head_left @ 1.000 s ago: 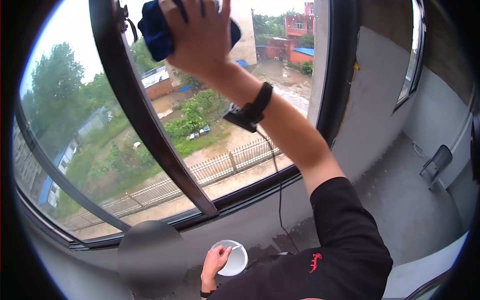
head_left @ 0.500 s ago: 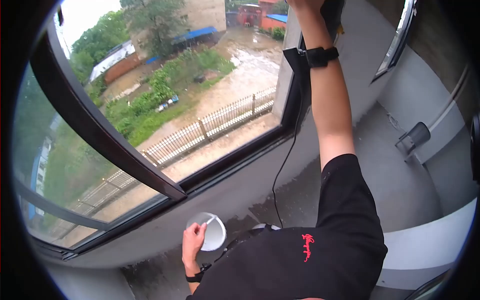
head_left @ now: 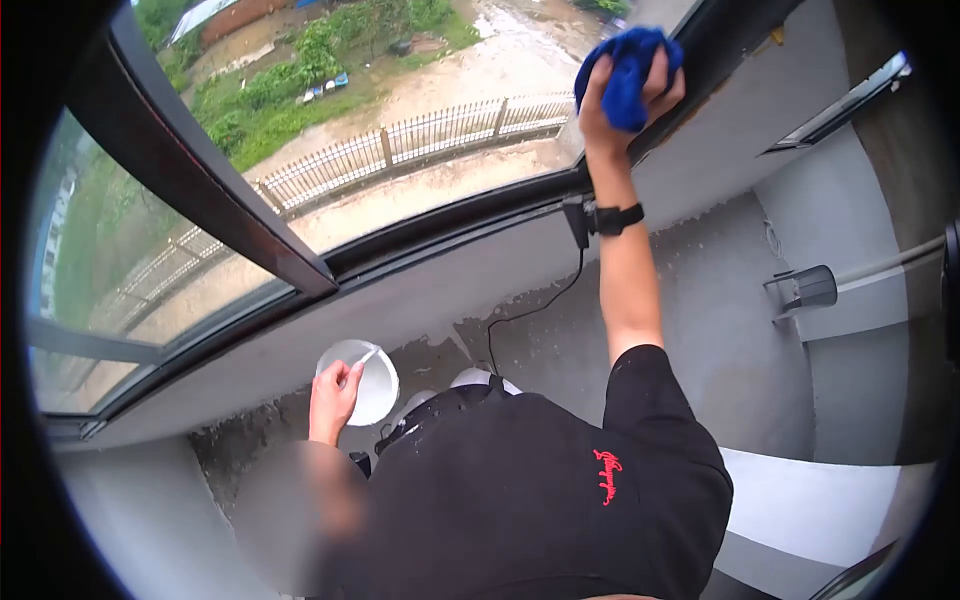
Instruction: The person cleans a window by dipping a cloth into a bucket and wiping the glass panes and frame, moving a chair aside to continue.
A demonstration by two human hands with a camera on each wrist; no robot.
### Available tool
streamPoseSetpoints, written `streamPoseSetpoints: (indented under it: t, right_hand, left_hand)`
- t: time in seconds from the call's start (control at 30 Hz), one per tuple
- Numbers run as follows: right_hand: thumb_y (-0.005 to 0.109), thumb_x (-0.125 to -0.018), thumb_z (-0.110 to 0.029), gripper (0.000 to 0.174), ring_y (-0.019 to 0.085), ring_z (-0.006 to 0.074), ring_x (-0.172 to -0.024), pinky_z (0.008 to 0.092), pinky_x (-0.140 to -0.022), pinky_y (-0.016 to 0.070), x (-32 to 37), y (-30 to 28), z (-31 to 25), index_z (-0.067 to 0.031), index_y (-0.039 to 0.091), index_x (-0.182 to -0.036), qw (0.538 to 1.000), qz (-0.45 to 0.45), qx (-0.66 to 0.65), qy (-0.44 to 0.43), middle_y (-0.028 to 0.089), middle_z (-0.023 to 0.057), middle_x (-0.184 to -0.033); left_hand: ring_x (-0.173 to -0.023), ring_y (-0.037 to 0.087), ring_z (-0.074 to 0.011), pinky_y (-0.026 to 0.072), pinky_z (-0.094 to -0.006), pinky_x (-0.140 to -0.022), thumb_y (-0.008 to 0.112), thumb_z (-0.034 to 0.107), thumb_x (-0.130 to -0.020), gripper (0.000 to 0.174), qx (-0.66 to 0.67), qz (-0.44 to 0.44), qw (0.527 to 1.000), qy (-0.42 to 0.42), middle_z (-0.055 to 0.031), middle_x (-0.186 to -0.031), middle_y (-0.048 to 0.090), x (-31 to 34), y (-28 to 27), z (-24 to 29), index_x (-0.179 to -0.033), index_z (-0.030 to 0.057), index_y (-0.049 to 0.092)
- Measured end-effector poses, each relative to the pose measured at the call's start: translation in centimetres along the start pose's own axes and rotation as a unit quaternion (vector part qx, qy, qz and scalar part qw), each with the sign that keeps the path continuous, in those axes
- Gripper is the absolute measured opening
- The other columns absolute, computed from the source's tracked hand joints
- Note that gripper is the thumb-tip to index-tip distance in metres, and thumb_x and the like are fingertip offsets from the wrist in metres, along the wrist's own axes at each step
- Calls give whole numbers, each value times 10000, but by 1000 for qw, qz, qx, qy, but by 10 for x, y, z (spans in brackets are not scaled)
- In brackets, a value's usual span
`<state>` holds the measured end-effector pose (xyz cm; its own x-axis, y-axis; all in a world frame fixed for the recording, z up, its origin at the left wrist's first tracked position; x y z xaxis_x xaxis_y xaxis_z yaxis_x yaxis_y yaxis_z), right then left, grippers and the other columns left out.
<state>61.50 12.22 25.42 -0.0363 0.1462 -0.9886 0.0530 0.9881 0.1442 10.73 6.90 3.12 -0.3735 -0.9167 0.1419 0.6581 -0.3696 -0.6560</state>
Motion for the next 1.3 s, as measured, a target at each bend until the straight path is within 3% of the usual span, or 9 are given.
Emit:
streamPoseSetpoints:
  t: [0.1,0.43,0.63,0.8,0.87,1.1,1.17,1.2,1.3]
  right_hand:
    - [707,-911,-303,670,433,467,-1247,581,-1052,365,65,-19,-10,-56,418,-1463,989,-115,81,-39,373,318,-1392]
    - [623,-1000,-390,724,312,483,-1379,589,-1132,294,149,-19,-62,29,308,-1500,949,-71,28,305,266,331,-1498]
    - [753,-885,-188,724,337,452,-1396,562,-1130,309,132,15,-165,-27,379,-1485,990,-23,-53,132,270,307,-1524]
    - [818,-811,-289,552,452,412,-1310,579,-1068,390,158,18,-245,-330,619,-1324,988,-76,-136,14,453,191,-1447]
    - [700,-861,-283,486,437,370,-1356,563,-1111,344,169,14,-270,-435,609,-1313,978,-144,-150,-15,467,113,-1460]
    - [721,-842,-266,498,497,317,-1276,488,-1027,394,142,4,-239,-481,636,-1282,970,-183,-143,-75,503,82,-1420]
    - [761,-851,-227,507,526,336,-1227,495,-980,411,118,6,-209,-472,651,-1281,975,-154,-159,-29,503,102,-1405]
    - [772,-878,-254,395,562,347,-1154,490,-916,445,94,8,-191,-295,689,-1262,983,-101,-148,-52,557,136,-1316]
    - [824,-852,-284,567,533,343,-1209,470,-1011,412,26,19,-138,-122,582,-1338,996,-25,-58,-66,548,138,-1346]
  left_hand:
    - [-577,418,-258,404,-405,-574,698,275,-974,418,-2,-10,1000,-5,-176,-623,478,2,0,-5,-776,-51,528]
    - [-542,413,-238,402,-393,-551,694,275,-979,407,17,-3,999,-28,-170,-606,480,22,-3,-6,-783,-44,534]
    - [-540,396,-207,382,-379,-538,698,275,-979,404,15,18,998,-52,-155,-593,463,37,-6,-18,-778,-36,538]
    - [-573,362,-170,363,-366,-536,694,282,-982,408,30,37,997,-69,-128,-600,431,44,-7,-25,-780,-37,538]
    - [-584,358,-168,364,-368,-540,692,281,-984,412,28,41,997,-64,-124,-603,424,45,-6,-24,-781,-41,534]
    - [-596,370,-144,360,-349,-544,691,270,-994,425,37,67,993,-90,-78,-600,421,44,-13,-34,-759,-41,522]
    - [-600,377,-125,355,-334,-540,694,268,-996,424,63,78,990,-103,-52,-601,424,42,-18,-40,-749,-30,518]
    - [-604,384,-106,349,-320,-536,697,266,-998,424,89,83,986,-117,-26,-601,428,45,-19,-44,-739,-18,515]
    - [-606,380,-72,335,-295,-527,699,259,-1003,425,122,116,982,-90,18,-609,421,47,-21,-57,-725,2,506]
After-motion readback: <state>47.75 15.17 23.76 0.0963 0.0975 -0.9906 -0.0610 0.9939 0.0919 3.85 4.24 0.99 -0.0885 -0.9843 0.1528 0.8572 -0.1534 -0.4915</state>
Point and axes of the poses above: each hand's wrist, its own x-axis away from the middle knuckle, its own y-axis out of the palm, z = x × y, the point moved 3 cm from there along -x, towards the middle knuckle
